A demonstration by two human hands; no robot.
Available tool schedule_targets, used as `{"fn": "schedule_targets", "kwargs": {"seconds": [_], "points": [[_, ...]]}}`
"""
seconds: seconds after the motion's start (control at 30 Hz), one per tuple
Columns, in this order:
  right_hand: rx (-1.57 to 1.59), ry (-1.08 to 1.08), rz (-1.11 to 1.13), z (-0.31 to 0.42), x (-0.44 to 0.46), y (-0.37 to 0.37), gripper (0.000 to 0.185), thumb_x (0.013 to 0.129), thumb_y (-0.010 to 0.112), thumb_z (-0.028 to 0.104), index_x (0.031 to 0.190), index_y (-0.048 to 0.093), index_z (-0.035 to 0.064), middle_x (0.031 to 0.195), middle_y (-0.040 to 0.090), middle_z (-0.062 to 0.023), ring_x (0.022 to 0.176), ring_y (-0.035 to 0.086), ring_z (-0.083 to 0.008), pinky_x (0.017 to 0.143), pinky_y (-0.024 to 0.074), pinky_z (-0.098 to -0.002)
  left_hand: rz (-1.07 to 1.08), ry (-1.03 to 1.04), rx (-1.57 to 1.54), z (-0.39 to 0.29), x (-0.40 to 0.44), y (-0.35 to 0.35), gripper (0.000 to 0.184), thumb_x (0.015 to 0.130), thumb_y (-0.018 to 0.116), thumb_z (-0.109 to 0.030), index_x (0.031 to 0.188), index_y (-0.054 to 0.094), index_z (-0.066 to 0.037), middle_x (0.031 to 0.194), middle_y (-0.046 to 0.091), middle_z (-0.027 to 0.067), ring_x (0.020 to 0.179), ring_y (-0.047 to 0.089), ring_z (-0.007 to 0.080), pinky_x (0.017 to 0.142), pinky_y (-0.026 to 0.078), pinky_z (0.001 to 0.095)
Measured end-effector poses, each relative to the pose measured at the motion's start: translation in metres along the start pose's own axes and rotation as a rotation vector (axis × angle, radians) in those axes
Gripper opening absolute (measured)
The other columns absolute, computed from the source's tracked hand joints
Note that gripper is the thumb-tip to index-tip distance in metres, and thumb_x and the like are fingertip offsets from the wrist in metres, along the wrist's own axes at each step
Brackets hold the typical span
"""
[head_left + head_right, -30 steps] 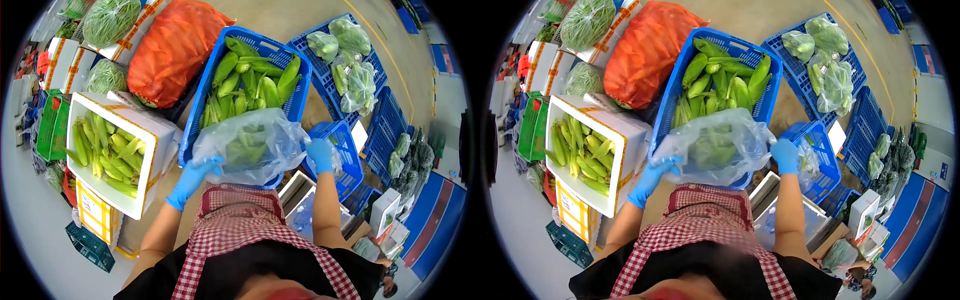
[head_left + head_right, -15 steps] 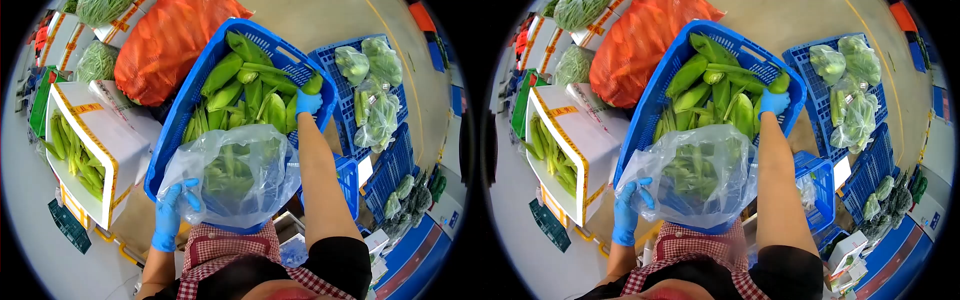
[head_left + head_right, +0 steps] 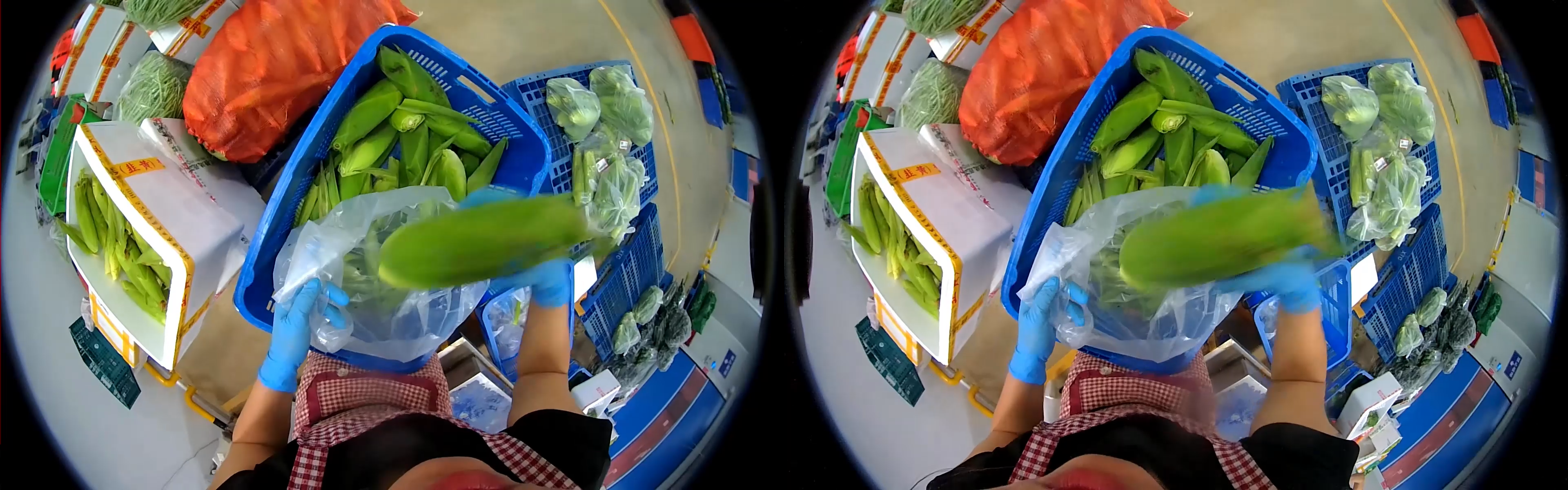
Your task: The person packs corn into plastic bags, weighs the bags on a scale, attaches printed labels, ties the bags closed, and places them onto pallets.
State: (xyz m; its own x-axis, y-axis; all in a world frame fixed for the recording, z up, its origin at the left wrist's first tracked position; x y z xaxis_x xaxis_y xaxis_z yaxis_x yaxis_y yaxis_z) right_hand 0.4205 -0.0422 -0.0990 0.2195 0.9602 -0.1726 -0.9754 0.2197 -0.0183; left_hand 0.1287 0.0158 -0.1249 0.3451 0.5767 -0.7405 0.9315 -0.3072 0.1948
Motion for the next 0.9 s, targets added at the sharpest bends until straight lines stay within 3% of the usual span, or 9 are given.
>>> {"fn": "schedule_targets", "kwargs": {"seconds": [0.13,0.2,0.27,0.33,0.5,0.67,0.8,0.87,0.9], "points": [[-0.063,0.391,0.448,-0.062,0.025,0.048,0.034,0.071,0.069,0.012,0.103,0.061,0.0020,0.095,0.064,-0.0039,0.084,0.060,-0.0153,0.082,0.0466,-0.0294,0.100,-0.057,-0.005,0.013,0.001,-0.003,0.033,0.095,0.039,-0.025,0.088,0.058,0.001,0.074,0.060,0.0109,0.051,0.054,0.0152,0.049,0.045,0.0249],[0.100,0.276,-0.420,-0.148,0.073,-0.039,0.029,0.074,0.067,0.023,0.092,0.065,0.0003,0.086,0.066,-0.0066,0.082,0.062,-0.0204,0.079,0.0474,-0.0325,0.136,-0.108,-0.009,0.021,-0.001,-0.006,0.035,0.095,0.038,-0.027,0.085,0.057,0.000,0.072,0.059,0.0102,0.048,0.052,0.0141,0.047,0.043,0.0241],[-0.859,0.659,-0.335,-0.298,0.076,-0.079,0.037,0.072,0.065,0.035,0.086,0.064,0.0001,0.088,0.066,-0.0115,0.083,0.062,-0.0272,0.078,0.0480,-0.0367,0.169,-0.127,-0.008,0.032,-0.001,-0.009,0.036,0.095,0.038,-0.028,0.086,0.058,0.000,0.070,0.058,0.0096,0.047,0.052,0.0135,0.046,0.042,0.0234],[-0.973,0.903,-0.361,-0.323,0.049,-0.063,0.052,0.064,0.070,0.043,0.091,0.060,-0.0005,0.093,0.064,-0.0181,0.085,0.061,-0.0323,0.077,0.0483,-0.0385,0.164,-0.124,-0.025,0.036,0.001,-0.011,0.037,0.095,0.038,-0.029,0.086,0.057,0.000,0.069,0.058,0.0092,0.047,0.051,0.0132,0.046,0.041,0.0233],[-0.854,0.857,-0.459,-0.336,0.022,-0.065,0.076,0.055,0.077,0.044,0.108,0.049,-0.0029,0.104,0.059,-0.0214,0.092,0.059,-0.0338,0.079,0.0478,-0.0388,0.097,-0.094,-0.059,0.025,-0.004,-0.011,0.034,0.094,0.041,-0.029,0.097,0.057,0.001,0.071,0.060,0.0098,0.050,0.053,0.0140,0.048,0.043,0.0240],[-0.315,-0.003,-0.698,-0.139,0.039,-0.070,0.063,0.064,0.078,0.022,0.112,0.046,-0.0042,0.108,0.057,-0.0160,0.091,0.059,-0.0285,0.079,0.0484,-0.0344,0.103,-0.140,-0.077,0.018,-0.004,-0.021,0.042,0.091,0.045,-0.028,0.117,0.050,0.004,0.071,0.060,0.0102,0.052,0.054,0.0144,0.050,0.044,0.0243],[0.221,-0.056,-0.573,-0.044,0.007,-0.057,0.064,0.064,0.075,0.010,0.120,0.045,0.0008,0.115,0.053,-0.0145,0.100,0.056,-0.0272,0.085,0.0469,-0.0394,0.155,-0.110,-0.139,0.005,0.000,-0.016,0.052,0.090,0.045,-0.028,0.131,0.035,0.003,0.072,0.059,0.0099,0.051,0.051,0.0135,0.052,0.044,0.0237],[0.563,0.044,-0.232,-0.030,0.017,0.007,0.080,0.058,0.080,0.017,0.126,0.041,0.0023,0.121,0.050,-0.0155,0.108,0.052,-0.0273,0.089,0.0454,-0.0404,0.193,-0.072,-0.190,-0.005,0.003,-0.009,0.054,0.091,0.044,-0.027,0.136,0.027,-0.001,0.075,0.059,0.0090,0.051,0.049,0.0124,0.052,0.043,0.0225],[0.420,0.080,-0.081,-0.031,0.022,0.028,0.080,0.058,0.080,0.020,0.126,0.041,0.0023,0.120,0.050,-0.0148,0.108,0.053,-0.0267,0.088,0.0459,-0.0396,0.201,-0.061,-0.224,-0.010,0.003,-0.008,0.056,0.091,0.044,-0.027,0.138,0.024,-0.003,0.074,0.058,0.0084,0.050,0.047,0.0120,0.051,0.042,0.0222]]}}
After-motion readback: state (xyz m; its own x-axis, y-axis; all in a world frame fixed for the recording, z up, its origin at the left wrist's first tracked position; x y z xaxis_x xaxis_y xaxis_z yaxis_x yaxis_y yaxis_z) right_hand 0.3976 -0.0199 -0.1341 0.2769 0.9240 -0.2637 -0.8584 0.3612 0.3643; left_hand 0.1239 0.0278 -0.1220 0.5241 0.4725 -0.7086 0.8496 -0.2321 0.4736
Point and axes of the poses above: each hand's wrist, its own x-axis towards the middle knuckle, its own y-axis out of the palm, z = x × y, the point moved 8 cm from there along x, towards the middle knuckle
